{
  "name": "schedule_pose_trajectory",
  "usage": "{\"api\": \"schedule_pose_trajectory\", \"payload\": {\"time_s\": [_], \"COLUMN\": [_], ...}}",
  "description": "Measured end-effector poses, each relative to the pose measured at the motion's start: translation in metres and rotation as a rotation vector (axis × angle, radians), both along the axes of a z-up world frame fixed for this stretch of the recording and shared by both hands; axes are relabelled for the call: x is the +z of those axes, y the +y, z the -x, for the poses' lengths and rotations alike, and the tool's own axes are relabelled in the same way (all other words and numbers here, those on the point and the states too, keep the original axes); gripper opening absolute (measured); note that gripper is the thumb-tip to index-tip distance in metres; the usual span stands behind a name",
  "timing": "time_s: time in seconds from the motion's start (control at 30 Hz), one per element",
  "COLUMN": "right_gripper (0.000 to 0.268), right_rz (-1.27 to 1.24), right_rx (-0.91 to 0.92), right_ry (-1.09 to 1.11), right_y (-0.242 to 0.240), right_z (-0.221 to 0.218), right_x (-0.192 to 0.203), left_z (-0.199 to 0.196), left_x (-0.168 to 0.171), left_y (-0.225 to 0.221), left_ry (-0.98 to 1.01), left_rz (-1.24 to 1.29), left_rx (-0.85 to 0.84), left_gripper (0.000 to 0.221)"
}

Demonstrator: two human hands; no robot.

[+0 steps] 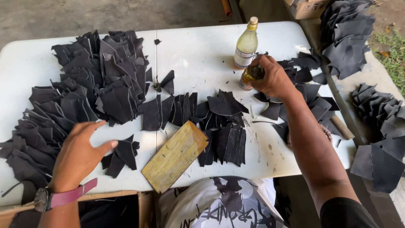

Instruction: The person repeatedly picks up small, black, triangular rubber pieces from a pile on a white table. They apply a yellow adhesive from a small jar onto the edges of the pieces using their fingers and then press the pieces together. The person handles the pieces one at a time, occasionally using a wooden block to assist in the process.

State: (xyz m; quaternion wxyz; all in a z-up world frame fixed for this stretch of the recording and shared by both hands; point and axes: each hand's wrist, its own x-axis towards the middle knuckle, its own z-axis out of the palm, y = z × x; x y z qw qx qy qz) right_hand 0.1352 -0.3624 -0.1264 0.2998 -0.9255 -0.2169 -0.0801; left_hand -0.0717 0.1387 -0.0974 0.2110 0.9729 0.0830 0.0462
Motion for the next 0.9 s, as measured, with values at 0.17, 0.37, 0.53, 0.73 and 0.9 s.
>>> {"api": "schedule_pose_trajectory", "payload": {"time_s": [0.17,0.37,0.53,0.73,0.9], "right_gripper": [0.058,0.054,0.054,0.065,0.055], "right_rz": [-0.030,-0.920,-1.014,-0.853,-0.768], "right_rx": [-0.140,0.234,0.457,0.409,0.801], "right_ry": [0.130,0.179,0.243,0.208,0.181], "right_y": [0.000,-0.001,0.037,0.054,0.043], "right_z": [-0.002,0.052,0.116,0.152,0.167], "right_x": [0.000,0.016,0.041,0.033,0.044], "left_z": [0.007,0.010,-0.024,-0.025,-0.004], "left_x": [0.021,0.009,0.005,-0.020,-0.036], "left_y": [-0.056,-0.169,-0.235,-0.233,-0.224], "left_ry": [-0.368,-0.439,-0.446,-0.263,0.257], "left_rz": [0.239,1.064,0.833,0.823,1.534], "left_rx": [-0.066,-0.417,-0.558,-0.536,-0.876], "left_gripper": [0.044,0.055,0.094,0.054,0.050]}}
